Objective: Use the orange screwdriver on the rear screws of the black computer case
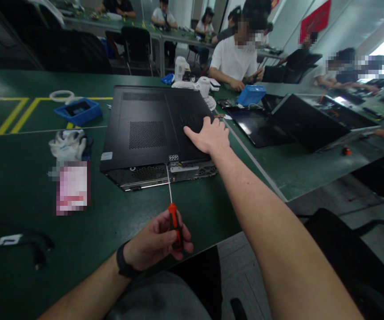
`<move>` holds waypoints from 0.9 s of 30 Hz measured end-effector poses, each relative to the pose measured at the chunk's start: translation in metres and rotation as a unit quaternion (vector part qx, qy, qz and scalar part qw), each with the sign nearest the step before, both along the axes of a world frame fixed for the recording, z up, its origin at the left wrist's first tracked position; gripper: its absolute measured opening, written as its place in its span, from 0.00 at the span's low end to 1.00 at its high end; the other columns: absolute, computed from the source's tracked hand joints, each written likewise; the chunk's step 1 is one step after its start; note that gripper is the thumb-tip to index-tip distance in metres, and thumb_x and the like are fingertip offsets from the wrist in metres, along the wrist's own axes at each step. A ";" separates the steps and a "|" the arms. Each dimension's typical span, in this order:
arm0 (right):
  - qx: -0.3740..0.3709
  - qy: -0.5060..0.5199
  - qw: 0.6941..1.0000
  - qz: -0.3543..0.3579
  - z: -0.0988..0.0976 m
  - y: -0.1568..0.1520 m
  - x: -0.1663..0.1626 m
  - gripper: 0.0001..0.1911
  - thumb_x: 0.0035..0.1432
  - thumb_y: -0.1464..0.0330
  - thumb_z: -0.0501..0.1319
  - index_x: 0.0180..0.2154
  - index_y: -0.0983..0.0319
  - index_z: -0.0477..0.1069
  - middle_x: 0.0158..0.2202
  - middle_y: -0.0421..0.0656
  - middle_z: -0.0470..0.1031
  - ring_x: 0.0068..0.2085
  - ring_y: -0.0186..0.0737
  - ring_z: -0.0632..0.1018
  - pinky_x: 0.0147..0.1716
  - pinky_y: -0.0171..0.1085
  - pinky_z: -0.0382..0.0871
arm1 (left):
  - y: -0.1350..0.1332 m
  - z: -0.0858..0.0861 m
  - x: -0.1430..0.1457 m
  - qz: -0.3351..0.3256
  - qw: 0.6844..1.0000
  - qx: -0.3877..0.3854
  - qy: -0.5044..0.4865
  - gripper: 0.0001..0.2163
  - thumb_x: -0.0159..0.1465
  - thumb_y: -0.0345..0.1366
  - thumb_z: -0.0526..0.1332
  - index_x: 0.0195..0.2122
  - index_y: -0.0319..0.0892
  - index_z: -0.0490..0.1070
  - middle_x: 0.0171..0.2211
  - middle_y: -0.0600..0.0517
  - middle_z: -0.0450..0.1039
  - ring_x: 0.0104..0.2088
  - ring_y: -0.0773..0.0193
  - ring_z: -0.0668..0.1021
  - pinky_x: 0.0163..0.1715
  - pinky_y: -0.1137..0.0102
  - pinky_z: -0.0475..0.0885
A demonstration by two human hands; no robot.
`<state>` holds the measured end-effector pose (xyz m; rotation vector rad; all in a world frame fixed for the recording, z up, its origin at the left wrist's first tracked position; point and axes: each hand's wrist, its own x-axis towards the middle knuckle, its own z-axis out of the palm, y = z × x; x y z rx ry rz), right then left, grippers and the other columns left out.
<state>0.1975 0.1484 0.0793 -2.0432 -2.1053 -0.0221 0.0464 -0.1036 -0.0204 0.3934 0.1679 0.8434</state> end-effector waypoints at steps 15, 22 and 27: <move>0.000 0.002 1.000 0.003 0.000 0.001 0.000 0.51 0.59 0.33 0.50 0.66 0.65 0.63 0.68 0.62 0.65 0.67 0.73 0.66 0.64 0.66 0.60 | 0.000 0.002 -0.001 -0.004 1.000 0.001 -0.011 0.12 0.63 0.33 0.74 0.43 0.41 0.74 0.40 0.52 0.84 0.40 0.63 0.87 0.33 0.75 0.83; -0.003 -0.001 1.000 0.002 0.001 0.000 0.000 0.51 0.59 0.33 0.50 0.66 0.66 0.62 0.68 0.63 0.65 0.68 0.74 0.66 0.65 0.67 0.60 | 0.001 0.003 -0.002 -0.014 1.000 -0.006 -0.018 0.12 0.66 0.36 0.72 0.48 0.42 0.75 0.43 0.49 0.85 0.44 0.59 0.87 0.38 0.72 0.84; -0.003 -0.002 1.000 0.005 0.000 0.001 0.000 0.52 0.59 0.32 0.49 0.66 0.67 0.62 0.67 0.63 0.65 0.68 0.74 0.66 0.65 0.66 0.60 | 0.001 0.006 -0.004 -0.027 0.999 -0.012 -0.023 0.15 0.64 0.32 0.72 0.51 0.40 0.77 0.46 0.47 0.84 0.47 0.57 0.87 0.44 0.69 0.84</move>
